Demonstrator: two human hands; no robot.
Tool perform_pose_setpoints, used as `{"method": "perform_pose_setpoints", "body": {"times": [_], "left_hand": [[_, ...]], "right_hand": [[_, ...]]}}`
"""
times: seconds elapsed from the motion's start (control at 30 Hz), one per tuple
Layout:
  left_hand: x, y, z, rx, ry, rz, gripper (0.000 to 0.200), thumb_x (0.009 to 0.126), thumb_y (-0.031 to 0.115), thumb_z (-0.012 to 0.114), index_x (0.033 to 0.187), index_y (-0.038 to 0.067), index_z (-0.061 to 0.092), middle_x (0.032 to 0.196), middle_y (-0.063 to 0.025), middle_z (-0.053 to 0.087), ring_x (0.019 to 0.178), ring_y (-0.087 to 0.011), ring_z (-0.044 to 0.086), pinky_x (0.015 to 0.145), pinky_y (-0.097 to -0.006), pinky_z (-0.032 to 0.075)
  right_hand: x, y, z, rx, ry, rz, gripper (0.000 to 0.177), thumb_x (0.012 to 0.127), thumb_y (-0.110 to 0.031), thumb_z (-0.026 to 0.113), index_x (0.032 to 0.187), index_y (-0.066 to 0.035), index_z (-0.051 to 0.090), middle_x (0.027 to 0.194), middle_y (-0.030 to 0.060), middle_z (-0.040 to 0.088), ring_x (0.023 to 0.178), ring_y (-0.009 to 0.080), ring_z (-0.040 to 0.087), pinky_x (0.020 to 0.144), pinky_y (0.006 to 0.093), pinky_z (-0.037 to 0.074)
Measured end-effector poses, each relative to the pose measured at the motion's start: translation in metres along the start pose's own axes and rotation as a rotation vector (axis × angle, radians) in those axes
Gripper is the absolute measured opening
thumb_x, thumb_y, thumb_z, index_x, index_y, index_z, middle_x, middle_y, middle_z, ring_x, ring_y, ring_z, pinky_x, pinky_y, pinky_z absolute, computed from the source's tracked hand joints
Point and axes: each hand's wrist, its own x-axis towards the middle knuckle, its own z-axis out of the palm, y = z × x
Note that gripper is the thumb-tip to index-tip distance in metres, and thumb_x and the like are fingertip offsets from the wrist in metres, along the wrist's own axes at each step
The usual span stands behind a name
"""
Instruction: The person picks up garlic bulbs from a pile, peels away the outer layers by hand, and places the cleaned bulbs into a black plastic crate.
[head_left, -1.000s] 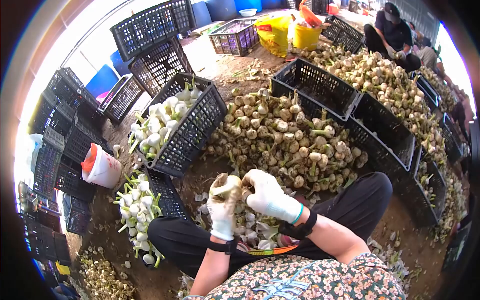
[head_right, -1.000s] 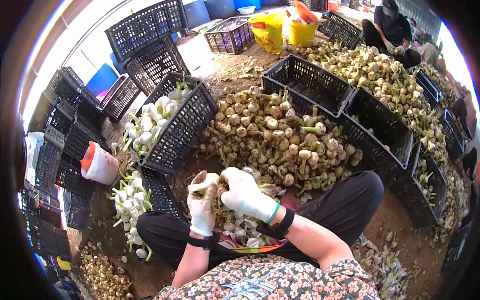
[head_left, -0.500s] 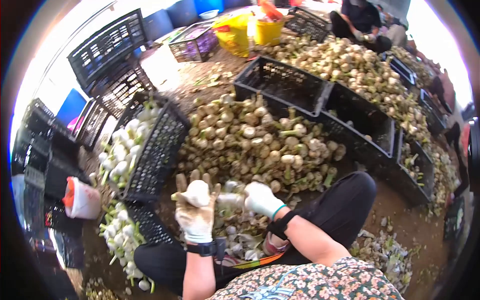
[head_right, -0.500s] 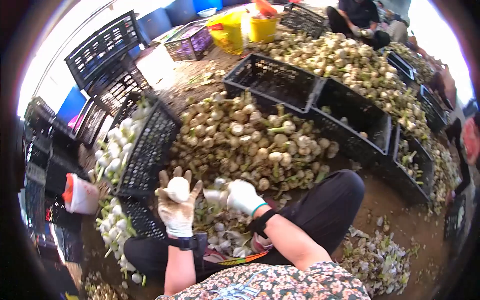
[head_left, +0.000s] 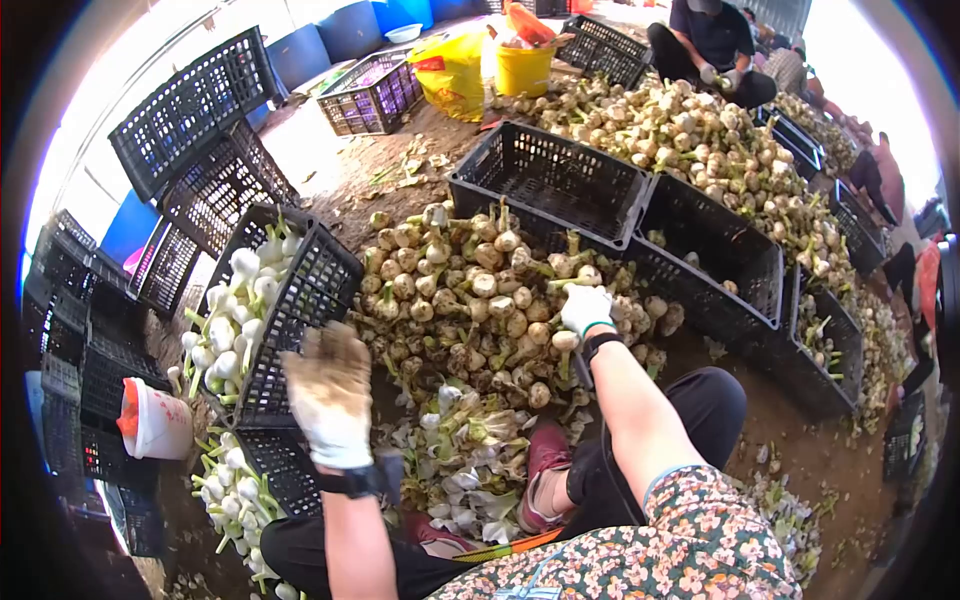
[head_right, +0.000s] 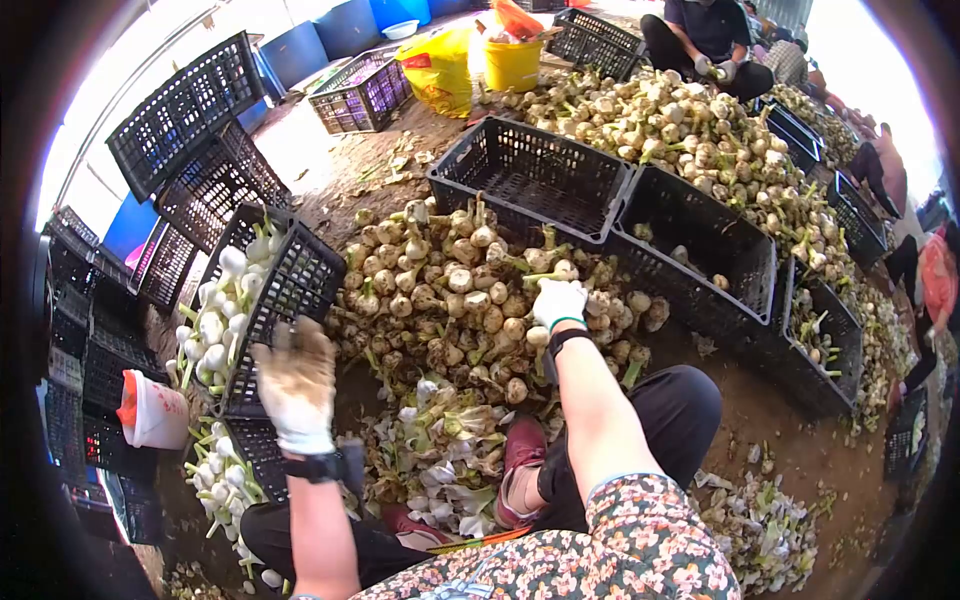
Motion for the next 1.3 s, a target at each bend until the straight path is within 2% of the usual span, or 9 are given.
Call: {"method": "perform_pose_setpoints", "body": {"times": [0.2,0.33,0.43,0.5,0.73,1.03,1.17,1.23,1.3], "left_hand": [[-0.062,-0.075,-0.033,0.030,0.332,-0.225,0.030,0.102,0.035,0.051,0.110,0.009,0.063,0.104,-0.0132,0.068,0.098,-0.0276,0.065,0.086,-0.0417,0.056],[-0.091,-0.086,-0.035,0.122,0.350,-0.252,0.023,0.101,0.027,0.055,0.115,0.011,0.061,0.106,-0.0103,0.067,0.098,-0.0257,0.066,0.086,-0.0396,0.056],[-0.100,-0.087,-0.039,0.160,0.366,-0.252,0.024,0.100,0.026,0.056,0.120,0.013,0.059,0.108,-0.0096,0.065,0.098,-0.0253,0.065,0.086,-0.0398,0.055],[-0.101,-0.087,-0.043,0.255,0.348,-0.237,0.023,0.101,0.024,0.055,0.121,0.014,0.058,0.107,-0.0091,0.065,0.098,-0.0252,0.065,0.085,-0.0403,0.055],[-0.100,-0.098,-0.031,0.222,0.322,-0.270,0.024,0.100,0.015,0.056,0.124,0.013,0.054,0.102,-0.0064,0.065,0.092,-0.0259,0.067,0.081,-0.0398,0.057],[-0.120,-0.073,-0.067,0.258,0.416,-0.216,0.023,0.100,0.016,0.055,0.123,0.013,0.056,0.104,-0.0097,0.066,0.092,-0.0256,0.066,0.081,-0.0399,0.056],[-0.113,-0.085,-0.062,0.287,0.407,-0.233,0.039,0.099,0.015,0.057,0.135,0.013,0.044,0.107,-0.0093,0.060,0.094,-0.0242,0.064,0.083,-0.0400,0.055],[-0.107,-0.092,-0.048,0.331,0.326,-0.272,0.052,0.098,0.021,0.061,0.143,0.012,0.036,0.116,-0.0100,0.058,0.104,-0.0246,0.061,0.088,-0.0390,0.054],[-0.098,-0.101,-0.024,0.214,0.427,-0.272,0.035,0.098,0.024,0.062,0.130,0.013,0.051,0.106,-0.0087,0.060,0.098,-0.0244,0.062,0.088,-0.0414,0.055]], "right_hand": [[0.011,0.017,0.006,0.170,0.026,-0.072,0.040,0.086,-0.019,0.053,0.124,-0.018,0.065,0.118,0.0148,0.068,0.112,0.0343,0.063,0.095,0.0414,0.049],[-0.001,0.015,0.008,0.210,-0.064,0.025,0.050,0.089,-0.022,0.053,0.139,-0.019,0.051,0.126,0.0152,0.064,0.122,0.0397,0.054,0.101,0.0473,0.044],[0.012,0.025,0.034,0.406,0.164,0.020,0.039,0.088,-0.019,0.054,0.125,-0.012,0.064,0.117,0.0166,0.068,0.111,0.0324,0.063,0.098,0.0419,0.047],[0.050,0.043,0.079,0.935,0.201,0.122,0.023,0.082,-0.009,0.057,0.099,-0.004,0.072,0.095,0.0183,0.072,0.096,0.0358,0.067,0.085,0.0405,0.052],[-0.037,-0.009,0.021,0.188,0.112,-0.040,0.037,0.088,-0.029,0.057,0.122,-0.015,0.063,0.124,0.0221,0.056,0.121,0.0407,0.050,0.100,0.0499,0.042],[-0.005,-0.013,0.006,0.138,-0.106,0.180,0.041,0.089,-0.035,0.055,0.121,-0.012,0.067,0.125,0.0140,0.065,0.118,0.0359,0.060,0.100,0.0501,0.041],[-0.009,-0.007,0.003,0.593,-0.082,-0.113,0.039,0.088,-0.021,0.061,0.127,-0.017,0.064,0.126,0.0138,0.065,0.116,0.0272,0.062,0.098,0.0344,0.048],[-0.042,-0.038,-0.018,0.905,-0.053,-0.500,0.042,0.084,-0.003,0.062,0.125,-0.011,0.065,0.117,0.0132,0.069,0.108,0.0242,0.066,0.096,0.0326,0.050],[-0.105,-0.087,-0.039,0.997,0.004,-0.653,0.051,0.075,0.004,0.070,0.124,-0.008,0.065,0.113,0.0106,0.071,0.104,0.0204,0.066,0.095,0.0304,0.050]]}}
